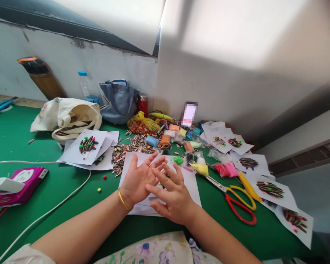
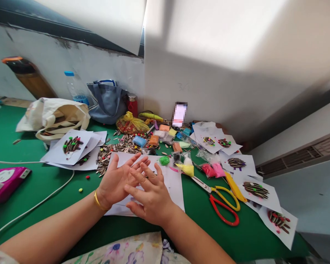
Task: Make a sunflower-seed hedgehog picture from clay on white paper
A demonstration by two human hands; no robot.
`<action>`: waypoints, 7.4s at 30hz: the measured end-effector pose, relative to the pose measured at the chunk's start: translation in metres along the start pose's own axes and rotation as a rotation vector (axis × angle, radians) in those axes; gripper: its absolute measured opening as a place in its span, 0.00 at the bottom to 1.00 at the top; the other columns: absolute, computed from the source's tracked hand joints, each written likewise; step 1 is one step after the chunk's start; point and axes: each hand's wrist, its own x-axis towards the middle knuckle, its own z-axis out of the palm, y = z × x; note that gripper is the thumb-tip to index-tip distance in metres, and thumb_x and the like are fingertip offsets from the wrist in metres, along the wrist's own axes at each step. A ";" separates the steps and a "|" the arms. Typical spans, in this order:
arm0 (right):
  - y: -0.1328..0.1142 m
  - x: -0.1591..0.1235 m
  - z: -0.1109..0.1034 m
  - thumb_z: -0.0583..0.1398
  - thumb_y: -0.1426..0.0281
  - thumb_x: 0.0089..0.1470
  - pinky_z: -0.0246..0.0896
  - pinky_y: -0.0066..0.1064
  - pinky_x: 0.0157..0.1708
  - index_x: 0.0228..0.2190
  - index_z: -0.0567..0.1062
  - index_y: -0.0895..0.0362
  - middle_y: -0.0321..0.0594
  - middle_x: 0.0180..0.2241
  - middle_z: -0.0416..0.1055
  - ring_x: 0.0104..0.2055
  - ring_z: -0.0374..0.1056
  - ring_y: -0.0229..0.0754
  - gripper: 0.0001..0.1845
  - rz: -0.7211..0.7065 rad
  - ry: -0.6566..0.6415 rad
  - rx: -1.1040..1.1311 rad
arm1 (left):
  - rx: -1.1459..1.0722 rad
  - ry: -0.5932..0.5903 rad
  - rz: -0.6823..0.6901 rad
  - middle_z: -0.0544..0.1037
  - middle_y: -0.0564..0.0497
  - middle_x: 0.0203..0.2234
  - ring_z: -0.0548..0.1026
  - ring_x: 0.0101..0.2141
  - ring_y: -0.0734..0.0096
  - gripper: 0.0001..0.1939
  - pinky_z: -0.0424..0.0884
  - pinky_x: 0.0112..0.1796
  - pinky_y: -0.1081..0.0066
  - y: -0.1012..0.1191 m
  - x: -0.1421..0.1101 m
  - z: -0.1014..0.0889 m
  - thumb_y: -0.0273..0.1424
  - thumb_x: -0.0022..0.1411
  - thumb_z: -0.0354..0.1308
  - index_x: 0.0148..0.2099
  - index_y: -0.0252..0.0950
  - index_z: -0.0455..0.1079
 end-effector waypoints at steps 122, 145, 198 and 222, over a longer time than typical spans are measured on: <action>0.063 -0.035 0.000 0.65 0.72 0.51 0.57 0.34 0.37 0.28 0.74 0.55 0.37 0.29 0.71 0.34 0.66 0.43 0.04 0.514 -0.162 0.155 | 0.768 0.324 0.278 0.76 0.47 0.34 0.74 0.37 0.67 0.16 0.68 0.43 0.66 -0.003 0.021 -0.030 0.44 0.60 0.57 0.39 0.37 0.74; 0.062 -0.036 0.006 0.66 0.74 0.51 0.55 0.34 0.41 0.28 0.74 0.55 0.36 0.30 0.72 0.36 0.66 0.42 0.05 0.506 -0.185 0.163 | 0.780 0.315 0.276 0.75 0.48 0.33 0.73 0.36 0.69 0.17 0.69 0.42 0.67 -0.004 0.022 -0.032 0.45 0.61 0.56 0.40 0.35 0.73; 0.055 -0.033 0.007 0.64 0.74 0.52 0.53 0.32 0.36 0.29 0.72 0.55 0.35 0.29 0.72 0.34 0.64 0.41 0.04 0.528 -0.176 0.189 | 2.138 -0.042 0.507 0.72 0.47 0.35 0.71 0.37 0.65 0.05 0.66 0.41 0.66 -0.025 0.016 -0.031 0.28 0.58 0.59 0.38 0.38 0.75; 0.054 -0.031 -0.001 0.62 0.74 0.52 0.56 0.31 0.35 0.29 0.73 0.55 0.35 0.29 0.72 0.33 0.66 0.40 0.02 0.517 -0.172 0.186 | 2.264 0.056 0.539 0.72 0.49 0.33 0.70 0.37 0.64 0.05 0.62 0.41 0.63 -0.037 0.022 -0.025 0.28 0.59 0.58 0.36 0.39 0.75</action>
